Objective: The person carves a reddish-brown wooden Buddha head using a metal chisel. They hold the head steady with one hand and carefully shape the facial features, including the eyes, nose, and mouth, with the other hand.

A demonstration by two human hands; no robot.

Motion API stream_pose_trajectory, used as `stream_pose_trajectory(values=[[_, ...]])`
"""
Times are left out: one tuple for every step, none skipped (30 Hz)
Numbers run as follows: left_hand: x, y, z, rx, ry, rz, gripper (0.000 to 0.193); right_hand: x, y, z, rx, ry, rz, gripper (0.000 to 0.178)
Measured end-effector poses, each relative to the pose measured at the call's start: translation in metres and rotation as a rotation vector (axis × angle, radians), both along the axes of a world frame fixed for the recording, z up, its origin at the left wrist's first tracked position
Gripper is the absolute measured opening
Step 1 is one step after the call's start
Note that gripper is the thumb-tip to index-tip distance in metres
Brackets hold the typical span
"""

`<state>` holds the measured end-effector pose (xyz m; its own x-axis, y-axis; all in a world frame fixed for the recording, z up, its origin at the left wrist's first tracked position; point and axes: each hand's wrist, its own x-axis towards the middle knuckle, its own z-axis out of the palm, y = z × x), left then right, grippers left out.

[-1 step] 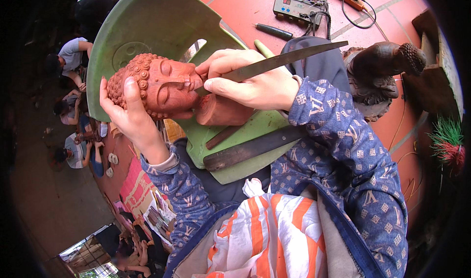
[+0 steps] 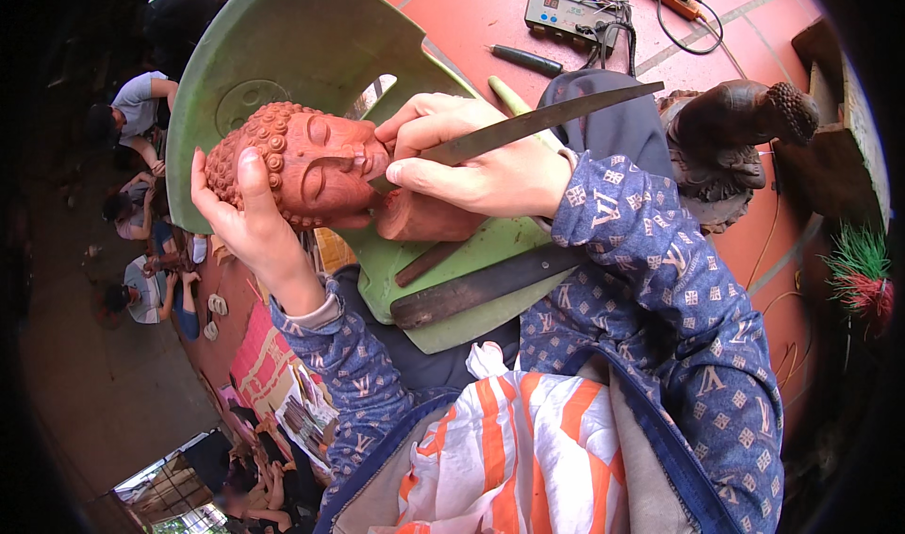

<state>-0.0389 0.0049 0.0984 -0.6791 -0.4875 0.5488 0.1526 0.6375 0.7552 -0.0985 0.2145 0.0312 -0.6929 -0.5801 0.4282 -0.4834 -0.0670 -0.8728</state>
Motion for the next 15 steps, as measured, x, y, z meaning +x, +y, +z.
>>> stream_pose_trajectory(values=[[0.0, 0.001, 0.001, -0.002, 0.001, 0.005, 0.08, 0.002, -0.004, 0.001, -0.059, 0.071, -0.014, 0.023], [0.001, 0.001, 0.001, 0.008, 0.002, -0.002, 0.08, 0.003, -0.004, 0.005, -0.048, 0.101, -0.025, 0.021], [0.001, 0.001, 0.0, 0.018, 0.003, -0.008, 0.08, 0.006, -0.004, 0.006, -0.048, 0.105, -0.043, 0.02], [0.001, 0.001, -0.001, 0.029, 0.006, -0.016, 0.08, 0.008, -0.005, 0.005, -0.048, 0.11, -0.063, 0.019], [0.001, 0.001, 0.0, 0.027, 0.001, -0.014, 0.08, 0.009, -0.005, 0.004, -0.048, 0.115, -0.082, 0.019], [0.0, 0.001, 0.0, 0.025, -0.003, -0.012, 0.08, 0.009, -0.006, 0.003, -0.061, 0.112, -0.089, 0.018], [0.0, 0.0, 0.001, 0.024, -0.008, -0.009, 0.08, 0.01, -0.007, 0.002, -0.074, 0.109, -0.094, 0.018], [0.0, 0.0, 0.0, 0.018, -0.011, -0.006, 0.08, 0.01, -0.008, 0.0, -0.087, 0.107, -0.1, 0.018], [0.0, -0.001, -0.002, 0.012, -0.014, -0.003, 0.08, 0.009, -0.007, -0.002, -0.087, 0.099, -0.093, 0.018], [0.0, -0.002, -0.002, 0.004, -0.015, 0.0, 0.08, 0.007, -0.005, -0.003, -0.089, 0.094, -0.086, 0.018], [0.0, -0.001, -0.002, 0.003, -0.012, 0.0, 0.08, 0.007, -0.005, -0.004, -0.09, 0.089, -0.079, 0.018], [0.0, 0.0, -0.001, 0.001, -0.01, 0.0, 0.079, 0.007, -0.007, -0.005, -0.154, 0.007, -0.054, 0.018], [0.001, 0.0, -0.001, 0.0, -0.009, 0.0, 0.079, 0.007, -0.008, -0.005, -0.14, 0.03, -0.068, 0.018], [0.0, 0.0, -0.001, 0.003, -0.009, 0.001, 0.079, 0.008, -0.008, -0.003, -0.126, 0.053, -0.083, 0.018], [0.001, -0.001, -0.002, 0.005, -0.008, 0.002, 0.079, 0.01, -0.009, -0.002, -0.112, 0.075, -0.097, 0.017]])
